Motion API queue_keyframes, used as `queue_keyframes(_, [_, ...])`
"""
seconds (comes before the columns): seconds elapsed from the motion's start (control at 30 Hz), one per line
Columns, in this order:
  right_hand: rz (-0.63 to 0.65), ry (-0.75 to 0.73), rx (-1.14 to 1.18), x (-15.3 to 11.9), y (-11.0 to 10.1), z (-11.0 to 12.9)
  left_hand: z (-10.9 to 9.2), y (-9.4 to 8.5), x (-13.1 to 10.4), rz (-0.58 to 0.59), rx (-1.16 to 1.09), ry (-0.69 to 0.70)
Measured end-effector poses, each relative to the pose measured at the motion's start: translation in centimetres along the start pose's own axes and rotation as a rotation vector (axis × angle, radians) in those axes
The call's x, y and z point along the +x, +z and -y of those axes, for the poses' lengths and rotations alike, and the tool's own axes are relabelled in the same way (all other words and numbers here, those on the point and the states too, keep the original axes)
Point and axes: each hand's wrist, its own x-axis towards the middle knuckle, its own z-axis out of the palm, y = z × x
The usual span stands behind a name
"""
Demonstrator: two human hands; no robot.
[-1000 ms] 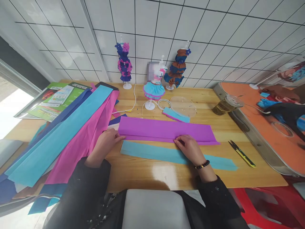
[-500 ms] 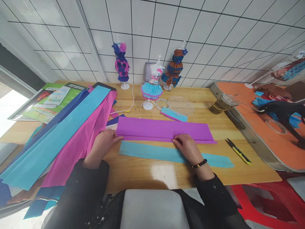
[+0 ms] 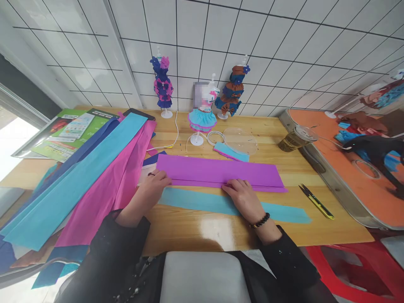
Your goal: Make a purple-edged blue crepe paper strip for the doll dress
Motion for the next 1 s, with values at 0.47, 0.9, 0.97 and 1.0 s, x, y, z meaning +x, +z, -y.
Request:
queue_keyframes(0.47, [0.075, 0.061, -0.012, -0.1, -1.2, 2.3, -4.5, -0.8, -0.5, 0.160, 0.151, -0.123])
queue_keyframes(0.9, [0.181, 0.202, -0.221, 0.7, -2.2, 6.4, -10.4, -0.2, 0.4, 0.165, 0.254, -0.387])
queue_keyframes(0.97, [0.181, 0.218, -0.232, 0.9, -2.2, 6.9, -10.9, -0.4, 0.9, 0.207, 0.263, -0.409])
queue_keyframes(1.0, [0.183, 0.224, -0.238, 1.0, -2.2, 7.1, -11.1, -0.5, 1.0, 0.225, 0.264, -0.416])
